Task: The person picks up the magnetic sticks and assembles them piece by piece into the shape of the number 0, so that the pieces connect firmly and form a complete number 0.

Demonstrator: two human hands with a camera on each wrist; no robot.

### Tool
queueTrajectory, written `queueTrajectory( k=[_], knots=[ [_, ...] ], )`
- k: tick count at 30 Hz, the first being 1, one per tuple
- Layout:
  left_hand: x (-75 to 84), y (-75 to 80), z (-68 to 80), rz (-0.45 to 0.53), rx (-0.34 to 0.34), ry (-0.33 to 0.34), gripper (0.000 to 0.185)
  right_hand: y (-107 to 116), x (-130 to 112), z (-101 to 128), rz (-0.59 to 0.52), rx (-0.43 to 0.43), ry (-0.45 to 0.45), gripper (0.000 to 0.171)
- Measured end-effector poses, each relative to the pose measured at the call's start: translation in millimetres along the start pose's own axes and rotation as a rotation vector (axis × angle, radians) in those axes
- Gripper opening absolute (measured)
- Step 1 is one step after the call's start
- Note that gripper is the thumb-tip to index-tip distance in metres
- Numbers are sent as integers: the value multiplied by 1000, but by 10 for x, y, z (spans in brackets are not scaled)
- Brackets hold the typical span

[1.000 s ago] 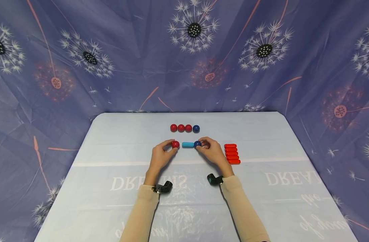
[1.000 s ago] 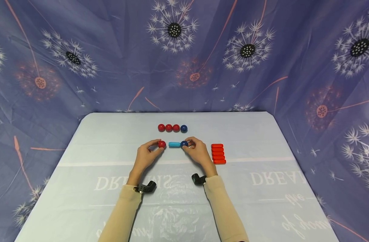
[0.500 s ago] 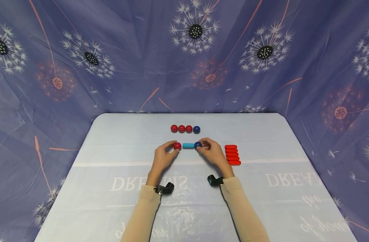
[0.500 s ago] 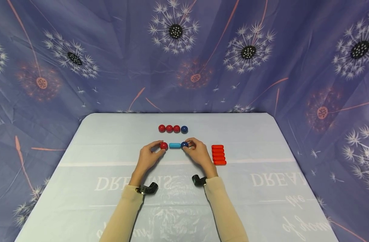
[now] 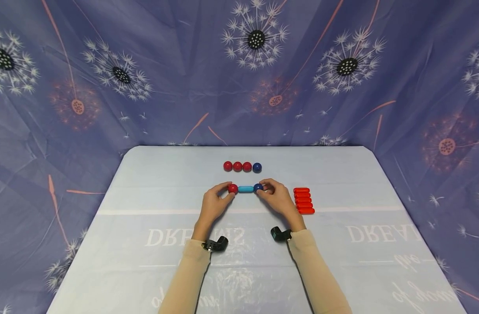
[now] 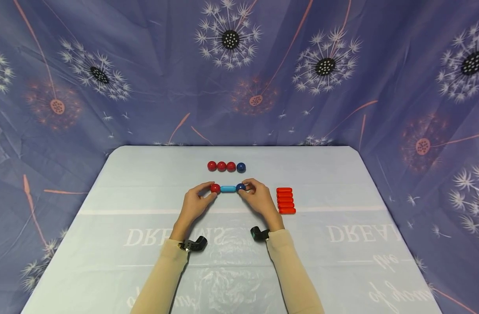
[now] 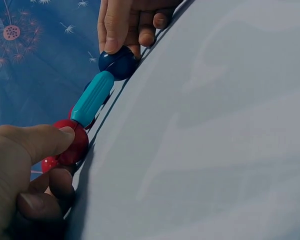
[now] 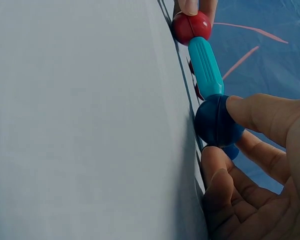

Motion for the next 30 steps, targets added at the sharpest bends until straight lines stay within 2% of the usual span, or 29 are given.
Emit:
queueTrajectory(
  k=[12,17,25,30],
  knots=[
    [-23,13,14,-3,-11,34,40,-6,-23,26,-13,-22,8,35],
    [-13,-36,-17,-8,-40,18,41,48,-8,26,-2,-4,25,34],
    [-41,-13,-1,2,-24,34,38,13,9,22,-27,-19,21,34],
    [-44,-15,-4,-8,-36,38,38,14,13,31,-23,-12,18,34]
  ],
)
Point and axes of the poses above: each hand's wrist, its own z-axis away from the middle knuckle, its own y-axis out of the back of the hand, x = y × z, the point moved 9 cm from there along -z, towards the middle knuckle, and after that the axes turned 15 degrees about y, right-handed, at the moved point
